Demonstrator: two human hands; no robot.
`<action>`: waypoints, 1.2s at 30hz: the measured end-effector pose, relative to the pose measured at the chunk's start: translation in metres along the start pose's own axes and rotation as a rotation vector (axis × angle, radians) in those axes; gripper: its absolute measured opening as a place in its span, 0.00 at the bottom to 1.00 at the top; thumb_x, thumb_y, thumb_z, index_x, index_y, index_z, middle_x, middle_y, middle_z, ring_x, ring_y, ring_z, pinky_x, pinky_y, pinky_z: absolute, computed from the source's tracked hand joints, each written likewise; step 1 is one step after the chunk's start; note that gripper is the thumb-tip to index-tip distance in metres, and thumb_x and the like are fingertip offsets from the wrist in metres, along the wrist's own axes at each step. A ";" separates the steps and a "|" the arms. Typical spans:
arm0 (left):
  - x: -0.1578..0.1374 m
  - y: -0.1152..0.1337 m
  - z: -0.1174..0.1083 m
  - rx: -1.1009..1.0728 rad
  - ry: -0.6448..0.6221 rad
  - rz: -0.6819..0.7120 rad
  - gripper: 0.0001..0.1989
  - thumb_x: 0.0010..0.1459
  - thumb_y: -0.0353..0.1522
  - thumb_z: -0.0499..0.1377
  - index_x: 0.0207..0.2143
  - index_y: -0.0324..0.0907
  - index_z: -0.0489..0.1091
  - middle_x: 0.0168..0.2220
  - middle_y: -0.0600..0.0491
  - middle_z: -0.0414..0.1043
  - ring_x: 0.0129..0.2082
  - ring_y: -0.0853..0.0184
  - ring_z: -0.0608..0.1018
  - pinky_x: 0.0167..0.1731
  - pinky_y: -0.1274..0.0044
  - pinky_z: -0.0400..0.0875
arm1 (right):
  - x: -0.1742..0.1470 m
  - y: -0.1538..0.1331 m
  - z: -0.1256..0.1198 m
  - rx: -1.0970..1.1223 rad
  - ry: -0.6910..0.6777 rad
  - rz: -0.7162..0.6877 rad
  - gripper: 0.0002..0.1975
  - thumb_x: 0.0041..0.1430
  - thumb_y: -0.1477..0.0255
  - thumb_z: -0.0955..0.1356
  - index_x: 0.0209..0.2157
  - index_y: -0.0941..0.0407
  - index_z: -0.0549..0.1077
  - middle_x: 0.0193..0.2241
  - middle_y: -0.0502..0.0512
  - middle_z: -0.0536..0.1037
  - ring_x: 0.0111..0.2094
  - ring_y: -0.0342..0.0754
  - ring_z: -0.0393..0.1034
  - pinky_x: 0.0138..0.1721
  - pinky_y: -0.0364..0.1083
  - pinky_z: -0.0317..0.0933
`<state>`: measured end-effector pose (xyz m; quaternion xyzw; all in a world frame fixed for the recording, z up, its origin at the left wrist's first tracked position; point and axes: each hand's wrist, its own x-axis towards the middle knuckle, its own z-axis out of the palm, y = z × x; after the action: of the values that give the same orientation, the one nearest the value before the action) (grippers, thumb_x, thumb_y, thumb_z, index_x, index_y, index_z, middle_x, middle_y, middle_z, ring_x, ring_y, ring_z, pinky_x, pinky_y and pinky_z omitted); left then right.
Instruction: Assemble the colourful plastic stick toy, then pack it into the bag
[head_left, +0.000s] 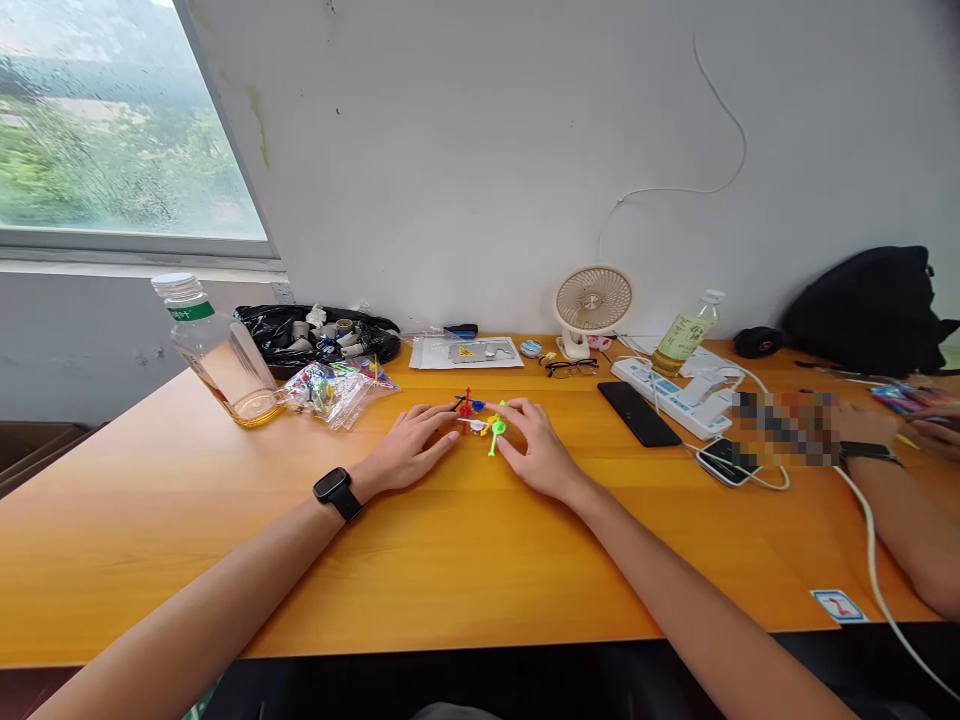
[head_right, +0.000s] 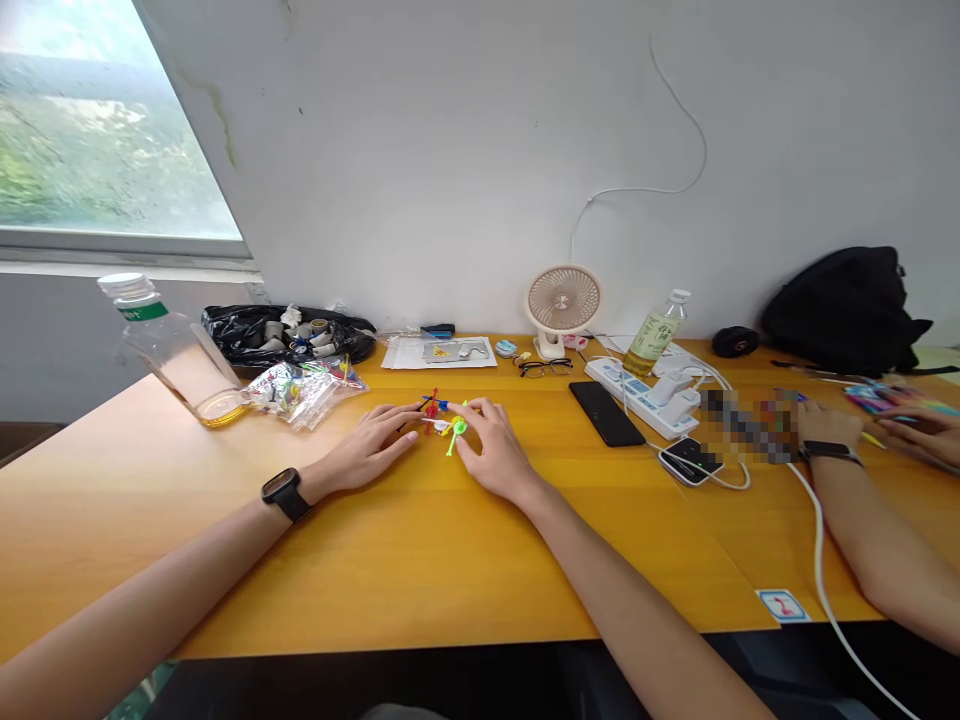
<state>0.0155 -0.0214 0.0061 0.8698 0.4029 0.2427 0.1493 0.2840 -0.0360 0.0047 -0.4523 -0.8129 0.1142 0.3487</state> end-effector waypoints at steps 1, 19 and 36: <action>0.000 0.002 -0.001 -0.011 -0.008 0.025 0.23 0.75 0.46 0.47 0.65 0.52 0.69 0.70 0.52 0.65 0.68 0.56 0.68 0.67 0.59 0.62 | 0.000 0.004 0.001 -0.017 -0.013 0.028 0.28 0.66 0.74 0.69 0.66 0.47 0.71 0.56 0.60 0.70 0.60 0.58 0.64 0.65 0.60 0.59; -0.006 0.020 -0.009 -0.155 0.003 0.124 0.30 0.66 0.46 0.62 0.67 0.52 0.65 0.65 0.49 0.71 0.64 0.53 0.72 0.66 0.61 0.67 | 0.005 0.008 -0.001 -0.065 -0.072 0.046 0.30 0.57 0.78 0.69 0.61 0.50 0.75 0.54 0.58 0.73 0.55 0.58 0.66 0.61 0.58 0.60; 0.102 -0.046 -0.029 0.269 0.247 -0.244 0.24 0.65 0.40 0.60 0.60 0.42 0.67 0.58 0.40 0.74 0.57 0.49 0.76 0.54 0.62 0.73 | -0.001 -0.018 -0.031 0.063 -0.279 -0.195 0.22 0.54 0.52 0.78 0.38 0.54 0.78 0.33 0.52 0.80 0.34 0.50 0.72 0.38 0.46 0.60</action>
<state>0.0279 0.0880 0.0399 0.7903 0.5492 0.2716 0.0096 0.2927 -0.0511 0.0359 -0.3397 -0.8896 0.1670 0.2557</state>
